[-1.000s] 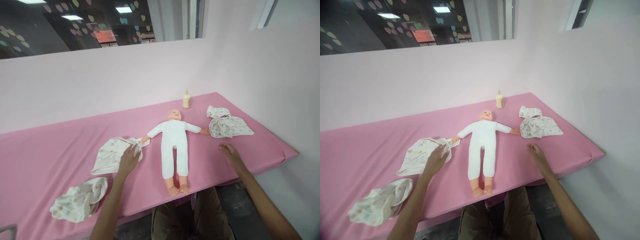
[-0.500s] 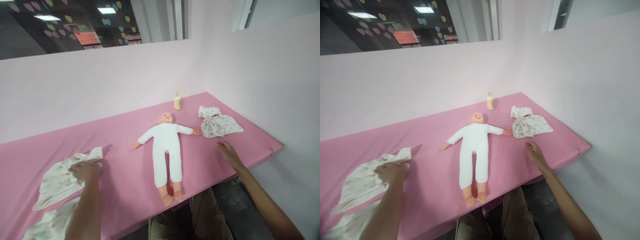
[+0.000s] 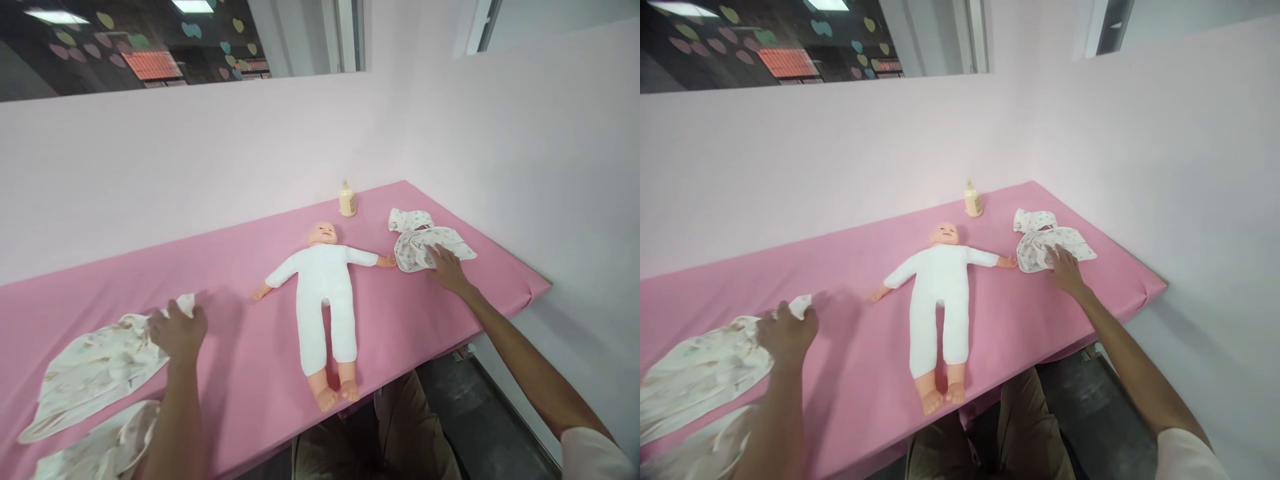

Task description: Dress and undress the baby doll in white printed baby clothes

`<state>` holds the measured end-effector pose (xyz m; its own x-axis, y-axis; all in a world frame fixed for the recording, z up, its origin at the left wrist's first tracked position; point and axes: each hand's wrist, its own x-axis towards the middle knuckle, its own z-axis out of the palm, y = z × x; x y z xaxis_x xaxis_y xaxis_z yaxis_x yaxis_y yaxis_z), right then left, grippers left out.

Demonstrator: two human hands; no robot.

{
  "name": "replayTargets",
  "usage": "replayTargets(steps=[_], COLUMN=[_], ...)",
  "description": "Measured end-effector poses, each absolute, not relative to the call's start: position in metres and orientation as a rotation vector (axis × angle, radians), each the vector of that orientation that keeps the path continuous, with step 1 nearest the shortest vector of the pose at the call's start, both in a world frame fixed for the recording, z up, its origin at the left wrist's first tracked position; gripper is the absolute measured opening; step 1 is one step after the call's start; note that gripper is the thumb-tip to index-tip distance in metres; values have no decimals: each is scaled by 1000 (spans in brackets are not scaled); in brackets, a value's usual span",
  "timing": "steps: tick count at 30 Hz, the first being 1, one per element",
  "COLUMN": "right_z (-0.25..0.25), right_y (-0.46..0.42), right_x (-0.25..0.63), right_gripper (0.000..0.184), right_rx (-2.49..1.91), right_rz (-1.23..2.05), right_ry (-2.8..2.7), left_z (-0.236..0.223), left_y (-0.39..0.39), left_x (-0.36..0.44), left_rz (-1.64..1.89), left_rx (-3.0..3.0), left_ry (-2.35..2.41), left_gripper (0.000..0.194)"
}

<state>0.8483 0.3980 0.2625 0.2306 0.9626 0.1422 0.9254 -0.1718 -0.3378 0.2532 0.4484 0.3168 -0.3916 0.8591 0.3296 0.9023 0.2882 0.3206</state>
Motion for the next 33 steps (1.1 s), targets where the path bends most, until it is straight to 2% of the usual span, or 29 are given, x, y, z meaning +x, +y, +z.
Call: replayTargets(steps=[2,7,11,14,18,22,24,27,33], right_z=[261,274,311,364,449,503,513,513,508], right_y=[412,431,436,424,383,345,334,325,325], right_x=[851,853,859,856,816,754,732,720,733], right_gripper=[71,47,42,42,36,45,47,37,31], right_rx=[-2147,-2101,-2095,-1866,-1548,-1407,-1299,-1205,-1230], right_rz=[83,-78,-176,-168,154,618,750,873,884], right_ry=[-1954,-2166,-1787,-1429,-1351,-1553,-1663,-1740,-1518], left_z=[319,322,333,352,386,420,432,447,485], left_y=[442,423,401,386,376,372,372,371,367], left_x=[278,328,363,392,445,502,517,511,454], left_rz=[-721,-894,-1047,-1194,-1504,-1635,-1683,-1826,-1811], left_rx=[-1700,-1853,-2044,-2231,-2655,-3073,-3102,-3005,-2813], left_ry=[-2364,-2122,-2027,-2032,-1944,-1482,-1309,-1166,-1037], left_gripper=[66,58,51,48,57,79,62,32,25])
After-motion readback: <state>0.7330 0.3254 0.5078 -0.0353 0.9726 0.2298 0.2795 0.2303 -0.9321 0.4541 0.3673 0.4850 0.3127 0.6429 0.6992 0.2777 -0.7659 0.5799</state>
